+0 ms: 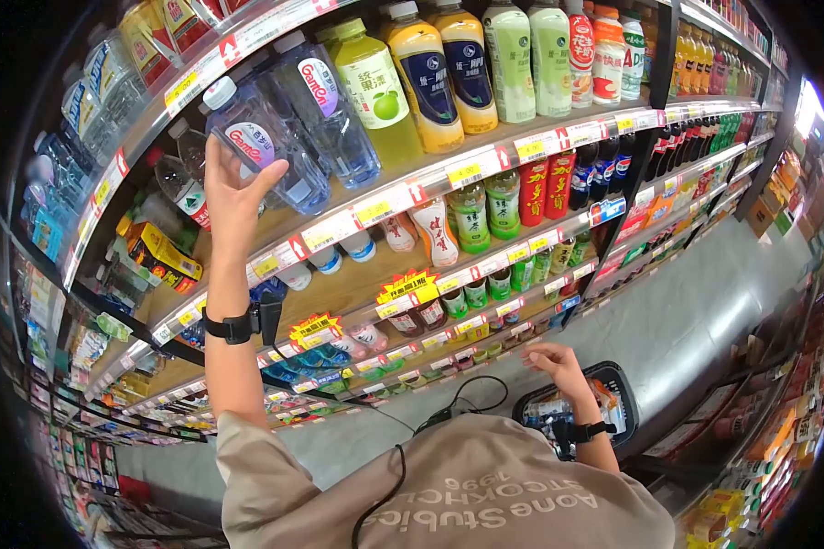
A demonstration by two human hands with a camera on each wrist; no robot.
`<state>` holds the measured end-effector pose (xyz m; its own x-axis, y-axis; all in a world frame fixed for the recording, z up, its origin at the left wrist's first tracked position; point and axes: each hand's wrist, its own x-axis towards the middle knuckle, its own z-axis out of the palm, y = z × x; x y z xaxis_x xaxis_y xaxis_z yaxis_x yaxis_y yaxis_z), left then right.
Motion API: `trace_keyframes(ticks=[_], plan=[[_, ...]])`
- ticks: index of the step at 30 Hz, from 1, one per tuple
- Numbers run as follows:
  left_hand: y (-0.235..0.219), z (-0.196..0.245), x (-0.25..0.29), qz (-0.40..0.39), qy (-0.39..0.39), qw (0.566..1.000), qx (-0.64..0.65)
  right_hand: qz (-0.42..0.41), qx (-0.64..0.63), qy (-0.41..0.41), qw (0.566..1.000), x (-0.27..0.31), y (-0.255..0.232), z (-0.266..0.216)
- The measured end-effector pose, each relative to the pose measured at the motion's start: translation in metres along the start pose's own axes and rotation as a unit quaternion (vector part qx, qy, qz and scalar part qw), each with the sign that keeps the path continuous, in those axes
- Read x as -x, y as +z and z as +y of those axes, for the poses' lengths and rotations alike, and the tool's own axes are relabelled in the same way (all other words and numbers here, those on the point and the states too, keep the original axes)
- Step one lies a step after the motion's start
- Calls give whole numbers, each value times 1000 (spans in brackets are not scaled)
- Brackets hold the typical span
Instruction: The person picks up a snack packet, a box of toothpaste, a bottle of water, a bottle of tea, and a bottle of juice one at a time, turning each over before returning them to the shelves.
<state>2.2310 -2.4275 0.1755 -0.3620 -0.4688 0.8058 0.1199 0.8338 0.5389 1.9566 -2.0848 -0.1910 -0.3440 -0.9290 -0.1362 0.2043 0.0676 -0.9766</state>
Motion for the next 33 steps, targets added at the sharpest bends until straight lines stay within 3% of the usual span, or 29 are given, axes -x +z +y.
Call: trace_keyframes(ticks=[7, 13, 20, 21, 22, 24, 25, 26, 27, 28, 29, 30, 31, 32, 33], plan=[[0, -21, -5, 8, -60, 998, -4, -23, -5, 2, 1000, -12, 8, 1], [0, -27, -3, 39, -58, 984, -162, -49, 10, 0, 999, -22, 16, 1], [-8, -34, -5, 24, -40, 985, -169, -18, -5, 38, 999, -31, 6, 13], [-5, -17, 1, 54, -67, 971, -224, -15, 12, 17, 1000, -37, -6, 34], [-10, -7, 5, 58, -20, 933, -354, -14, 13, -9, 1000, -41, -15, 48], [-16, 6, 12, 26, -5, 964, -266, 7, 51, 4, 999, -51, -54, 98], [-25, 9, 23, 47, -21, 953, -297, 50, 84, 27, 995, -47, -71, 112], [-41, 5, 34, 17, 39, 951, -307, 109, 81, 36, 990, -38, -83, 121], [-21, 19, 60, 73, 7, 965, -252, 146, 82, 67, 984, -37, -108, 166], [-6, 37, 78, 113, 59, 918, -375, 205, -54, 70, 975, -23, -118, 183], [-4, 22, 97, 125, 118, 923, -345, 253, -14, 86, 963, -9, -132, 216], [-2, 8, 115, 133, 178, 922, -315, 258, 4, 144, 955, 9, -148, 252], [0, -5, 133, 138, 237, 917, -289, 262, 5, 162, 951, 32, -165, 320], [20, -3, 151, 108, 261, 936, -212, 285, 24, 316, 905, 71, -160, 313], [31, -2, 172, 9, 213, 938, -275, 303, 157, 341, 876, 108, -163, 384]])
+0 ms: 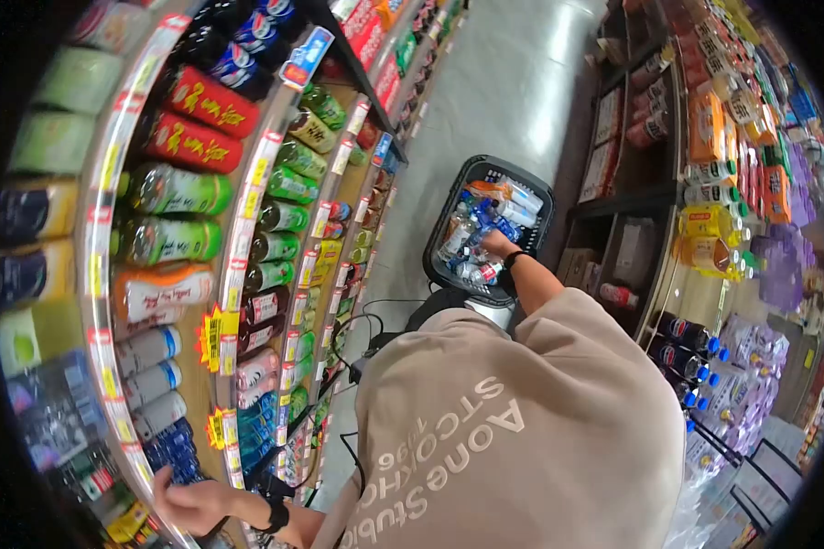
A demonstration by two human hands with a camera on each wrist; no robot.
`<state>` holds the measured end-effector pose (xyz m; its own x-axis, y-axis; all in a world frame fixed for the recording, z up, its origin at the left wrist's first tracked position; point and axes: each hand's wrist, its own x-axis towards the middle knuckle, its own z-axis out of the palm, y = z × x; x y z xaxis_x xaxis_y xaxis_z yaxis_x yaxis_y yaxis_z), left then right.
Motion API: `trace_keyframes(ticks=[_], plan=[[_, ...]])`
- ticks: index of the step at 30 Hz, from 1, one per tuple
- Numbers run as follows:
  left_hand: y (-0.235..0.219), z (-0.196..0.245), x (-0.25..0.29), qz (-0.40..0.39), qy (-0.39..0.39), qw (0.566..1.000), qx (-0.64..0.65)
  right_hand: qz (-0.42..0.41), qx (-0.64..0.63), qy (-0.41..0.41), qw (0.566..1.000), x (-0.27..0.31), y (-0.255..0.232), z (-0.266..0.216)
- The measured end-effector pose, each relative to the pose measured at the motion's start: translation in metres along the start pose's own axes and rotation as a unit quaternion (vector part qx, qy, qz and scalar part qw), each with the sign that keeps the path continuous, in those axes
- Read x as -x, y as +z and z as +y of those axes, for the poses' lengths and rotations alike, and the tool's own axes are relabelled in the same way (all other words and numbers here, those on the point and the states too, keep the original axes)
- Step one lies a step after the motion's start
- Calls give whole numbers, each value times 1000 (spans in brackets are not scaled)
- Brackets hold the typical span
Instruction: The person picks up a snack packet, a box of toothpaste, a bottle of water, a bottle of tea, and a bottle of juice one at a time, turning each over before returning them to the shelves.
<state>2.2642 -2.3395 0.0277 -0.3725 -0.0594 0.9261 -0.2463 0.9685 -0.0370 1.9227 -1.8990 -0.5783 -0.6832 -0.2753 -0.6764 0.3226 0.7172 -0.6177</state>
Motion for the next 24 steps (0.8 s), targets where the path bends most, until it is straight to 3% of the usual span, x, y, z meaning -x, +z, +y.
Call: trace_keyframes(ticks=[1, 2, 3, 4, 5, 7, 11, 12, 13, 15, 18, 19, 21, 22, 24], plan=[[4, 10, 11, -120, -17, 992, -42, 66, 122, 11, 990, -15, 15, 75], [17, 14, 11, -193, 47, 979, -48, 52, 159, 156, 973, 38, -5, 46], [32, 17, 10, -263, 111, 957, -52, 31, 163, 189, 968, 36, 1, 80], [46, 20, 11, -275, 101, 956, -23, 48, 191, 175, 965, 49, 4, 84], [58, 21, 14, -301, 84, 950, -17, -35, 36, 246, 968, 53, -3, 78], [70, 19, 24, -366, 49, 929, -5, -53, -87, 219, 970, 50, 8, 84], [94, 38, 53, -529, 3, 849, 4, -33, 44, 167, 984, 12, 26, 68], [90, 35, 61, -568, 60, 821, -4, 3, 68, 133, 989, -2, 38, 73], [86, 30, 69, -599, 26, 800, 26, 43, 90, 99, 990, -21, 49, 77], [68, 15, 97, -625, -89, 775, 33, 10, 125, 151, 980, -44, 38, 42], [81, 42, 93, -817, -99, 559, -106, -10, 215, 176, 961, -77, 48, 47], [82, 48, 90, -809, -115, 567, -106, -11, 264, 131, 956, -92, 68, 86], [102, 63, 118, -775, -156, 606, -87, -10, 335, 128, 933, -81, 60, 70], [103, 61, 130, -766, -137, 627, -42, -10, 390, 100, 915, -91, 68, 87], [119, 68, 139, -796, -146, 586, -34, 27, 468, 22, 883, -99, 82, 120]])
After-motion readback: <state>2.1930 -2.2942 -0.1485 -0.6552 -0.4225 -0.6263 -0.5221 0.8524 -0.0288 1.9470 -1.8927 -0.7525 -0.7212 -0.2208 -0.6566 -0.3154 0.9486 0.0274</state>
